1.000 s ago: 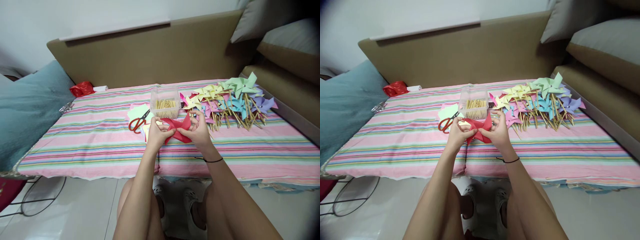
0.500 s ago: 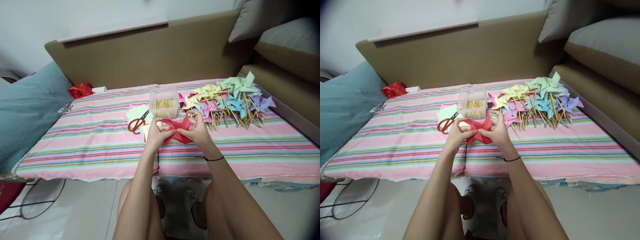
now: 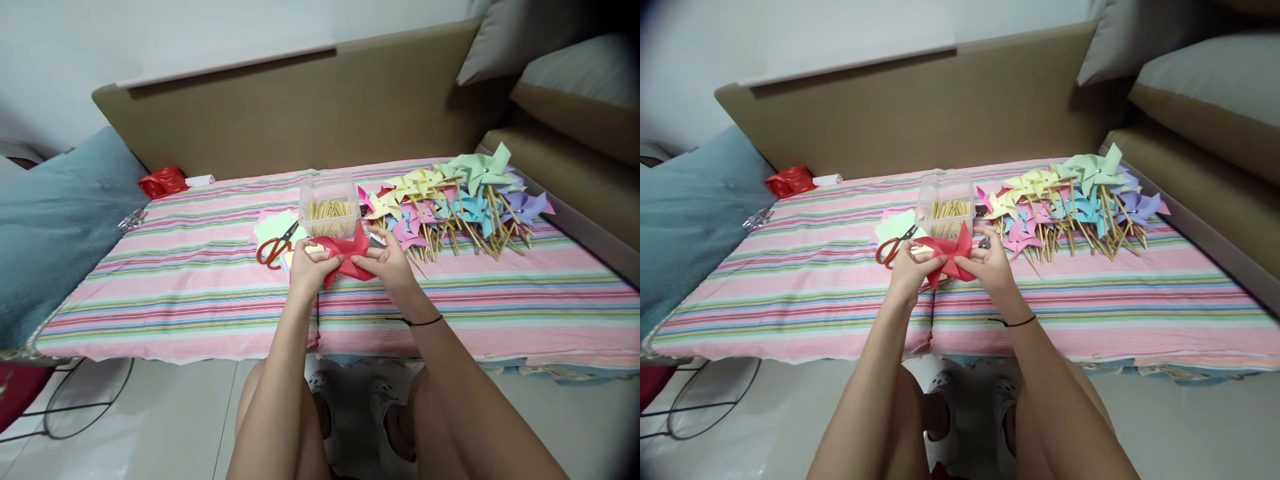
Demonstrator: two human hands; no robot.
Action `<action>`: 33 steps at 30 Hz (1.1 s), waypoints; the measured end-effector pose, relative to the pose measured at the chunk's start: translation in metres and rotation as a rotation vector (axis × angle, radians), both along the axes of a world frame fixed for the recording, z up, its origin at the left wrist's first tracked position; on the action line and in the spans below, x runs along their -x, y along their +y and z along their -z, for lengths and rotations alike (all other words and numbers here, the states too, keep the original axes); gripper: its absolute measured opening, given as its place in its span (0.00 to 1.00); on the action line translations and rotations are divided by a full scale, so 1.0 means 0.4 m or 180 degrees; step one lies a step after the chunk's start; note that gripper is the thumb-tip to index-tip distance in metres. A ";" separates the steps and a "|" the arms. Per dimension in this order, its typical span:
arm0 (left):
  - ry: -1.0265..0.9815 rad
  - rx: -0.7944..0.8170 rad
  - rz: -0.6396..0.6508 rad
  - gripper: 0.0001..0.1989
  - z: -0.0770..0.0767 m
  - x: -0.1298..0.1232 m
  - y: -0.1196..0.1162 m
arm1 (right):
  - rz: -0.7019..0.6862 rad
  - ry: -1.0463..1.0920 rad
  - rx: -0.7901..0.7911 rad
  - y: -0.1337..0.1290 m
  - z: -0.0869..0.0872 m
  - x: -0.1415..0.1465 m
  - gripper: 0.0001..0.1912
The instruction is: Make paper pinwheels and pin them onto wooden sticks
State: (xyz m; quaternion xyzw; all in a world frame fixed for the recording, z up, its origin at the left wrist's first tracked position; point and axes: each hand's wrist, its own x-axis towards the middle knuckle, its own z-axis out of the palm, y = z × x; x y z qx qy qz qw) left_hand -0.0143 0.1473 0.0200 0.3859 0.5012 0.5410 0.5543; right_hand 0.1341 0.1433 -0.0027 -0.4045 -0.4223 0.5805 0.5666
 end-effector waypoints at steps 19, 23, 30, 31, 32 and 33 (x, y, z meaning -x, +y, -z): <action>0.0646 -0.0310 0.0260 0.31 0.010 -0.003 -0.004 | 0.0192 -0.0250 0.0082 0.000 0.002 0.004 0.35; 0.0697 -0.0328 0.0211 0.30 0.011 -0.003 -0.003 | 0.0139 -0.0253 0.0099 0.003 0.004 0.002 0.35; 0.0600 -0.0166 0.0207 0.30 0.010 -0.001 -0.003 | 0.0091 -0.0247 0.0140 0.002 -0.001 0.002 0.37; 0.0619 -0.0167 0.0166 0.30 0.011 -0.001 -0.002 | 0.0063 -0.0258 0.0131 0.003 -0.003 0.002 0.37; 0.0630 -0.0169 0.0114 0.30 0.012 0.000 0.000 | 0.0062 -0.0273 0.0107 0.005 -0.004 0.001 0.36; 0.0625 -0.0166 0.0043 0.31 0.013 0.001 0.001 | 0.0100 -0.0286 0.0066 0.008 -0.004 -0.002 0.35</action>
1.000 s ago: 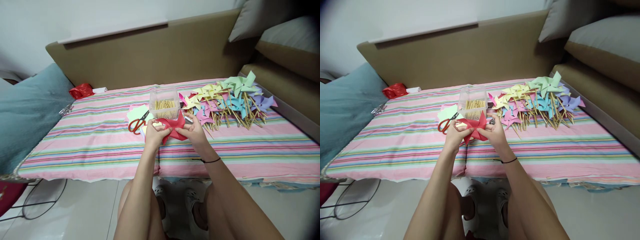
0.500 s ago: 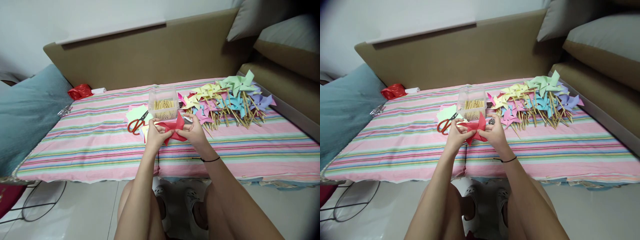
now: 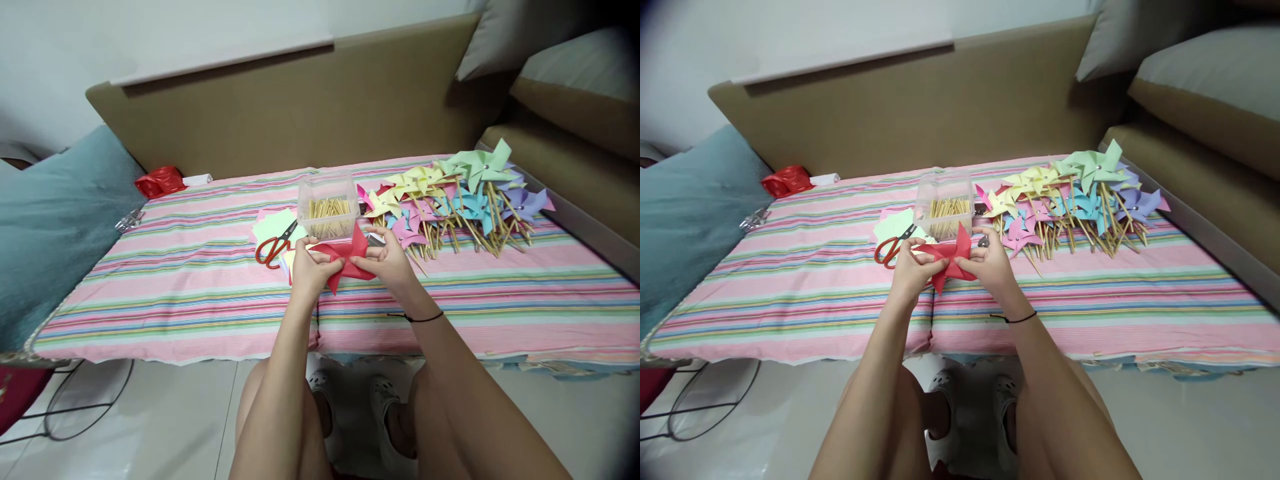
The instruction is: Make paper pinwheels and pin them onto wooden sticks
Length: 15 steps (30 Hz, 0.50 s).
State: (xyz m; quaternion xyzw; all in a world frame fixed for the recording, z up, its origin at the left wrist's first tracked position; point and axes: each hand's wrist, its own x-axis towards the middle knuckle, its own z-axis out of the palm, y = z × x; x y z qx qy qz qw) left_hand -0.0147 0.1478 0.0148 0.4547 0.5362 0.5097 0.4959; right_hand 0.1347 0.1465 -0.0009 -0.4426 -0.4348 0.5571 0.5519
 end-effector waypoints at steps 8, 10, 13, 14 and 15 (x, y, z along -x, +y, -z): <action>-0.0600 -0.0015 -0.0709 0.31 -0.022 0.054 0.006 | 0.0632 -0.1824 -0.0339 0.074 0.077 -0.072 0.07; -0.0712 -0.0014 -0.0804 0.32 -0.030 0.071 0.005 | 0.0377 -0.2397 -0.0277 0.085 0.105 -0.078 0.06; -0.0779 -0.0063 -0.0907 0.33 -0.037 0.091 0.003 | 0.0109 -0.2935 -0.0196 0.089 0.138 -0.064 0.08; -0.0788 -0.0078 -0.0935 0.33 -0.038 0.095 0.003 | 0.0069 -0.3122 -0.0169 0.089 0.146 -0.057 0.09; -0.0796 -0.0083 -0.0958 0.33 -0.038 0.097 0.002 | 0.0052 -0.3290 -0.0143 0.088 0.154 -0.049 0.09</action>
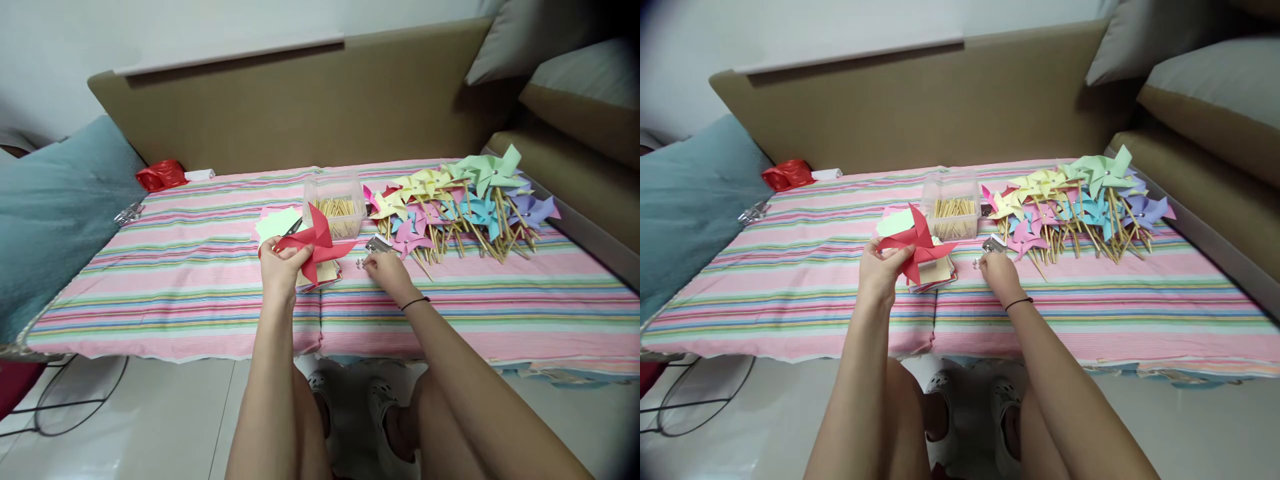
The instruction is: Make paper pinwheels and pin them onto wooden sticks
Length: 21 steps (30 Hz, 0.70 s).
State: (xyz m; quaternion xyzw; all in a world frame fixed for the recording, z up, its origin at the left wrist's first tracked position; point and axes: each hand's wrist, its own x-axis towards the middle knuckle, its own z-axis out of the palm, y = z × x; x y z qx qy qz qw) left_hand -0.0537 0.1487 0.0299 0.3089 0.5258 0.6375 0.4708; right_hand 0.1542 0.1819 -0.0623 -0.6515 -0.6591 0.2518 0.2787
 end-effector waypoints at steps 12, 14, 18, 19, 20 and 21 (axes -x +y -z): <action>-0.0049 0.0024 0.0112 0.34 0.006 0.017 -0.005 | 0.0276 -0.0152 -0.0152 -0.007 -0.004 0.024 0.09; -0.0019 -0.0007 0.0120 0.34 0.011 0.018 -0.005 | 0.0337 0.0125 -0.0253 -0.014 -0.022 0.021 0.07; 0.0096 -0.0036 0.0071 0.33 0.024 0.015 -0.004 | 0.0356 0.0892 -0.0306 -0.042 -0.058 0.018 0.06; 0.0115 -0.0042 0.0079 0.33 0.027 0.015 -0.004 | 0.0342 0.1113 -0.0296 -0.051 -0.065 0.019 0.07; 0.0134 -0.0050 0.0089 0.33 0.030 0.014 -0.003 | 0.0337 0.1411 -0.0272 -0.060 -0.072 0.021 0.08; 0.0151 -0.0056 0.0100 0.33 0.032 0.013 -0.002 | 0.0337 0.1780 -0.0231 -0.067 -0.079 0.024 0.08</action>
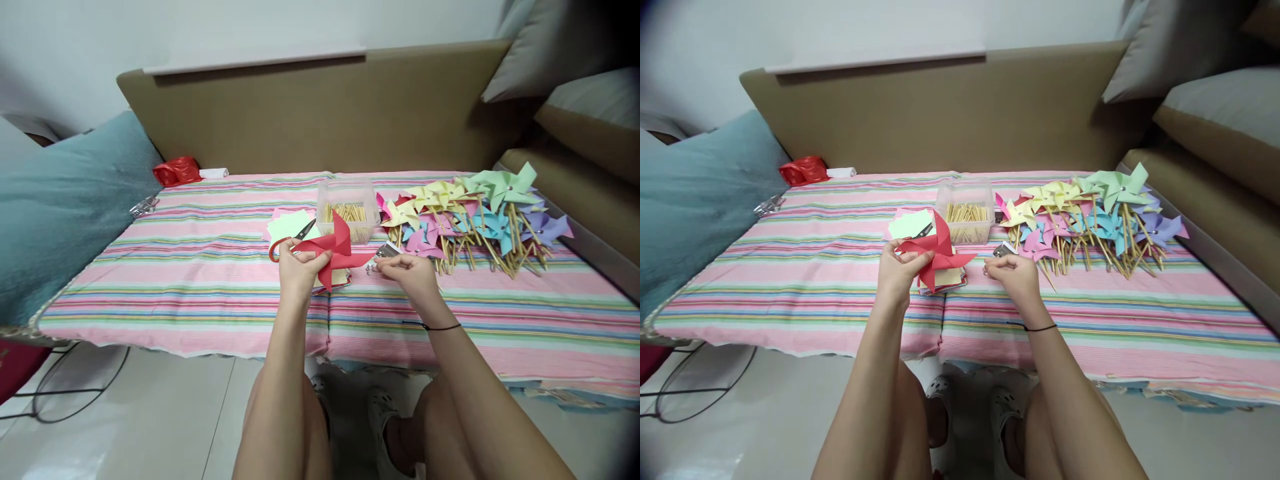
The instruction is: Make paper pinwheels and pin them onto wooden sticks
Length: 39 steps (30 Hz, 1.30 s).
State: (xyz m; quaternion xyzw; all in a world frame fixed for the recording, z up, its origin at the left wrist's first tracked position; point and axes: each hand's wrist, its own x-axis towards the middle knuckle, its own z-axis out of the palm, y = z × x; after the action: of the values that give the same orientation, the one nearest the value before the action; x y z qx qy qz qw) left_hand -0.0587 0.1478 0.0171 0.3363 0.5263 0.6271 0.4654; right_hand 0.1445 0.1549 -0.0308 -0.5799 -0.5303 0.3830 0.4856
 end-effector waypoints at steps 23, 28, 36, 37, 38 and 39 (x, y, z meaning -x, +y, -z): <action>0.0170 -0.0004 0.0190 0.32 -0.022 -0.041 -0.004 | 0.0112 0.2269 0.0695 -0.009 -0.052 0.000 0.20; 0.0221 0.0032 0.0183 0.32 -0.024 -0.043 -0.004 | 0.0037 0.2376 0.0636 -0.005 -0.041 -0.003 0.20; 0.0237 0.0019 0.0190 0.31 -0.021 -0.047 -0.002 | -0.0060 0.2417 0.0492 0.000 -0.029 -0.007 0.20; 0.0233 0.0014 0.0189 0.31 -0.021 -0.047 -0.001 | -0.0068 0.2413 0.0474 0.001 -0.027 -0.007 0.20; 0.0231 0.0011 0.0183 0.31 -0.020 -0.047 0.000 | -0.0077 0.2408 0.0462 0.002 -0.026 -0.007 0.20; 0.0235 0.0011 0.0183 0.31 -0.019 -0.047 0.000 | -0.0084 0.2403 0.0457 0.003 -0.025 -0.007 0.20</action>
State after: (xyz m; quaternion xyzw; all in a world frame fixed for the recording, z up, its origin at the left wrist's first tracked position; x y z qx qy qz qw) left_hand -0.0401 0.1478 0.0247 0.3734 0.5344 0.5997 0.4641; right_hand 0.1472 0.1559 -0.0207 -0.4237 -0.2934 0.6120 0.5999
